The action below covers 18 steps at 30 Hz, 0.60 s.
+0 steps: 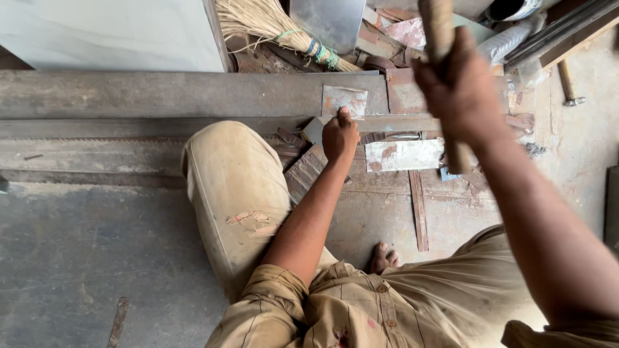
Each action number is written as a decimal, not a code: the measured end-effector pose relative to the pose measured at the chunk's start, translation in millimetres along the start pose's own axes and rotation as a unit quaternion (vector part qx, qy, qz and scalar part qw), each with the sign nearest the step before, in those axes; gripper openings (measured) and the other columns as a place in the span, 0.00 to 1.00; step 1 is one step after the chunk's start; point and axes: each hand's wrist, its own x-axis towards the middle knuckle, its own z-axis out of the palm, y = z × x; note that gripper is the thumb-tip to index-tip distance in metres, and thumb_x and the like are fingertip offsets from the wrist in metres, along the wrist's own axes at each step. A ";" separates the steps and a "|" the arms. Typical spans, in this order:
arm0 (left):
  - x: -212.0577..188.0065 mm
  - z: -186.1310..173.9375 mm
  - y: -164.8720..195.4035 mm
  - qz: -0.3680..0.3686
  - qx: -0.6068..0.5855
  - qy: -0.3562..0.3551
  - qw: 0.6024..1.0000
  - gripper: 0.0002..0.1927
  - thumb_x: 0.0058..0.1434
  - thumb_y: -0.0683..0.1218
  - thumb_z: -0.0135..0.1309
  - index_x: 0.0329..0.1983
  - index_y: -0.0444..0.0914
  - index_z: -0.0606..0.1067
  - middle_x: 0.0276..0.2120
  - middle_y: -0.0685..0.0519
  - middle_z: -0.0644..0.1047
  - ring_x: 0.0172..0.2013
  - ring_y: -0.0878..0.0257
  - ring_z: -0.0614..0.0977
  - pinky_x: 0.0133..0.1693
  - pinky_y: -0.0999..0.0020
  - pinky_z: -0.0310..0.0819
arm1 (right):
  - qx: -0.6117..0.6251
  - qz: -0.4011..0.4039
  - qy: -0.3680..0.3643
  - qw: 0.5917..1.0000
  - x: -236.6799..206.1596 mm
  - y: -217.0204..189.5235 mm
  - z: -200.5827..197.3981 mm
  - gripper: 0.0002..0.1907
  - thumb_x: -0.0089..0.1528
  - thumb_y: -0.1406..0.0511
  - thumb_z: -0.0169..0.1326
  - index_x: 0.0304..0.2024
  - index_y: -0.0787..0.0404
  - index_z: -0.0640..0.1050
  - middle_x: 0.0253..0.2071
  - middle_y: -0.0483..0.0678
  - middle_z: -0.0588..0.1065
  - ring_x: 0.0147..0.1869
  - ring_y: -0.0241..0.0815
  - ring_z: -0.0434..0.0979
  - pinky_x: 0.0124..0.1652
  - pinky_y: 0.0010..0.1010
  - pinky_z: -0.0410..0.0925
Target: The person sits on the floor and uses a wooden mallet to repeatedly strike a small metal plate resting on a larger metal beam. The person adjusts the plate's position and continues hammering to flatten or shape it.
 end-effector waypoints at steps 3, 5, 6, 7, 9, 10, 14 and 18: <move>-2.0 -0.9 5.3 -0.006 -0.040 -0.011 0.999 0.32 0.73 0.61 0.40 0.22 0.35 0.75 0.16 0.50 0.74 0.18 0.58 0.78 0.24 0.60 0.70 | -0.215 0.094 -0.124 0.964 13.1 7.1 26.7 0.21 0.71 0.57 0.51 0.55 0.66 0.64 0.29 0.59 0.76 0.27 0.49 0.75 0.24 0.39 0.71; -2.4 -1.6 7.5 0.008 -0.015 -0.003 1.000 0.29 0.71 0.61 0.37 0.24 0.40 0.75 0.16 0.52 0.76 0.17 0.59 0.79 0.25 0.61 0.72 | -0.192 0.066 -0.206 0.957 18.1 17.0 30.6 0.18 0.67 0.56 0.55 0.49 0.62 0.70 0.30 0.56 0.77 0.29 0.46 0.76 0.28 0.37 0.72; -2.3 -1.9 7.7 0.021 -0.004 0.001 1.000 0.27 0.71 0.61 0.36 0.26 0.42 0.75 0.16 0.53 0.76 0.17 0.59 0.80 0.26 0.61 0.73 | -0.180 0.050 -0.241 0.952 18.2 22.1 28.7 0.17 0.65 0.55 0.57 0.46 0.60 0.72 0.30 0.54 0.78 0.29 0.44 0.77 0.30 0.35 0.72; -1.8 -2.1 8.0 0.042 0.020 0.003 0.999 0.30 0.72 0.62 0.35 0.24 0.40 0.75 0.15 0.52 0.76 0.17 0.58 0.79 0.26 0.60 0.72 | 0.000 0.090 -0.224 0.970 21.5 25.0 21.6 0.16 0.66 0.55 0.56 0.47 0.60 0.73 0.33 0.51 0.79 0.33 0.39 0.79 0.30 0.31 0.72; -1.8 -2.7 6.5 0.051 0.074 0.010 0.996 0.35 0.74 0.62 0.33 0.20 0.36 0.74 0.14 0.50 0.76 0.17 0.56 0.78 0.26 0.59 0.71 | 0.353 0.181 -0.192 0.898 18.8 27.7 8.6 0.16 0.66 0.55 0.54 0.50 0.58 0.74 0.39 0.43 0.82 0.40 0.29 0.83 0.31 0.21 0.71; -3.2 -3.3 6.0 0.024 0.061 0.006 0.998 0.35 0.73 0.62 0.34 0.20 0.36 0.74 0.14 0.50 0.76 0.18 0.56 0.78 0.26 0.58 0.71 | 0.231 0.132 -0.170 0.949 15.0 26.6 5.7 0.16 0.67 0.56 0.54 0.49 0.59 0.72 0.38 0.46 0.80 0.37 0.33 0.80 0.31 0.27 0.72; -3.8 -2.8 5.6 0.003 0.022 0.008 1.000 0.33 0.72 0.63 0.37 0.21 0.36 0.75 0.15 0.51 0.76 0.18 0.58 0.80 0.24 0.58 0.71 | -0.113 -0.052 -0.053 0.991 9.3 13.0 14.6 0.18 0.67 0.58 0.56 0.48 0.65 0.68 0.33 0.53 0.76 0.30 0.41 0.74 0.31 0.37 0.72; -3.4 -2.6 7.9 -0.007 0.024 -0.017 1.000 0.35 0.72 0.63 0.35 0.21 0.36 0.76 0.14 0.52 0.76 0.15 0.59 0.78 0.21 0.62 0.69 | -0.275 0.029 -0.238 0.931 4.8 8.2 39.4 0.16 0.69 0.57 0.52 0.49 0.62 0.68 0.30 0.55 0.75 0.27 0.47 0.73 0.28 0.38 0.75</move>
